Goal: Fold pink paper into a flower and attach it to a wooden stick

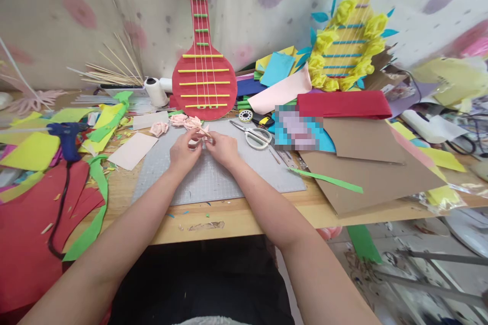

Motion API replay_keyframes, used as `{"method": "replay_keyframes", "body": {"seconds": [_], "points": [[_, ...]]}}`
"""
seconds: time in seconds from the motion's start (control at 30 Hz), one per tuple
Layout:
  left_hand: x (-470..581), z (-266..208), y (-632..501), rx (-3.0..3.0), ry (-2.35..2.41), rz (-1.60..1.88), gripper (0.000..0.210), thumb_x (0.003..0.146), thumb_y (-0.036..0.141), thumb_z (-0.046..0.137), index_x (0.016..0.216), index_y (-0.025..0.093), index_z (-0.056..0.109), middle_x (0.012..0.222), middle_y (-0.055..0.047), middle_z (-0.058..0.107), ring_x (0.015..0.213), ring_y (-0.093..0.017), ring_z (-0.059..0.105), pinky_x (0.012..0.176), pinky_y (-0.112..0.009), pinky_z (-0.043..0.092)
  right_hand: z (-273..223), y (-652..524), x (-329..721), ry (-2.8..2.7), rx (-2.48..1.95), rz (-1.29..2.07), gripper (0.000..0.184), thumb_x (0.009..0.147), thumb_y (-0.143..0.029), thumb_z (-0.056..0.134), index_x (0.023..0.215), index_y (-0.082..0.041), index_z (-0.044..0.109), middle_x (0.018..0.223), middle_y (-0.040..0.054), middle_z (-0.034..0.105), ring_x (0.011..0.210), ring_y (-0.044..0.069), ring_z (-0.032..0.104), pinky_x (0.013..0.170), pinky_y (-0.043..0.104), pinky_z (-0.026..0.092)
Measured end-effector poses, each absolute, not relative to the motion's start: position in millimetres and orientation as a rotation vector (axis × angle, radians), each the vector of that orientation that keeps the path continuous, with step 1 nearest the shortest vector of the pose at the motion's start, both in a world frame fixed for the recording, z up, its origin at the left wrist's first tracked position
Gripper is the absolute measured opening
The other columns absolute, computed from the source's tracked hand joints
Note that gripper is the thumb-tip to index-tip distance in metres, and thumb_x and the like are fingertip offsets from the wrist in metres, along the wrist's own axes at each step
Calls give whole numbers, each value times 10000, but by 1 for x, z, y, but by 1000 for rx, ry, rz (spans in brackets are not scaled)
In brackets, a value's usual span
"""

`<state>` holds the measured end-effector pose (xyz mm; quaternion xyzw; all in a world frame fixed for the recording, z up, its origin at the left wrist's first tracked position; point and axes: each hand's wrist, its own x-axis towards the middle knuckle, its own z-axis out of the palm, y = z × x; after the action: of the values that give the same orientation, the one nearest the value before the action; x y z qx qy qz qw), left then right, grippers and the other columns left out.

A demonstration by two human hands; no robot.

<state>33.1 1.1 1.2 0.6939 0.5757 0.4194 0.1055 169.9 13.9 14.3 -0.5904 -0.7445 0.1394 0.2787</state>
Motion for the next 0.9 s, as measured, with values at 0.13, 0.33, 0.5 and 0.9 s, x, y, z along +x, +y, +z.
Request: {"method": "replay_keyframes", "body": {"seconds": [0.13, 0.33, 0.5, 0.9], "points": [[31, 4, 2, 2271, 1711, 1263, 385, 752, 168, 566, 1131, 232, 562, 1026, -11, 678, 988, -187, 566, 799, -291, 479, 10, 17, 173, -1869, -1475, 608, 318, 785, -374, 528, 1020, -218, 674, 606, -29, 551, 548, 91, 437, 558, 220, 283], [28, 4, 6, 2444, 1643, 1254, 401, 733, 224, 626, 1131, 219, 577, 1026, -33, 677, 999, -215, 552, 885, -342, 427, 3, 21, 178, -1705, -1289, 849, 387, 749, -416, 558, 1007, -155, 682, 499, -67, 365, 483, 70, 305, 508, 221, 230], [25, 3, 8, 2449, 1647, 1276, 335, 772, 237, 592, 1106, 211, 589, 996, -52, 681, 975, -209, 571, 861, -341, 420, 1, 23, 179, -1678, -1205, 924, 389, 731, -417, 575, 991, -150, 687, 582, -43, 487, 492, 62, 269, 511, 222, 229], [24, 4, 10, 2486, 1578, 1281, 317, 792, 256, 577, 1103, 198, 580, 993, -53, 691, 971, -197, 598, 891, -342, 406, -2, 26, 178, -1625, -1121, 972, 310, 719, -359, 610, 943, -163, 699, 835, 21, 684, 586, 93, 499, 632, 242, 400]]}}
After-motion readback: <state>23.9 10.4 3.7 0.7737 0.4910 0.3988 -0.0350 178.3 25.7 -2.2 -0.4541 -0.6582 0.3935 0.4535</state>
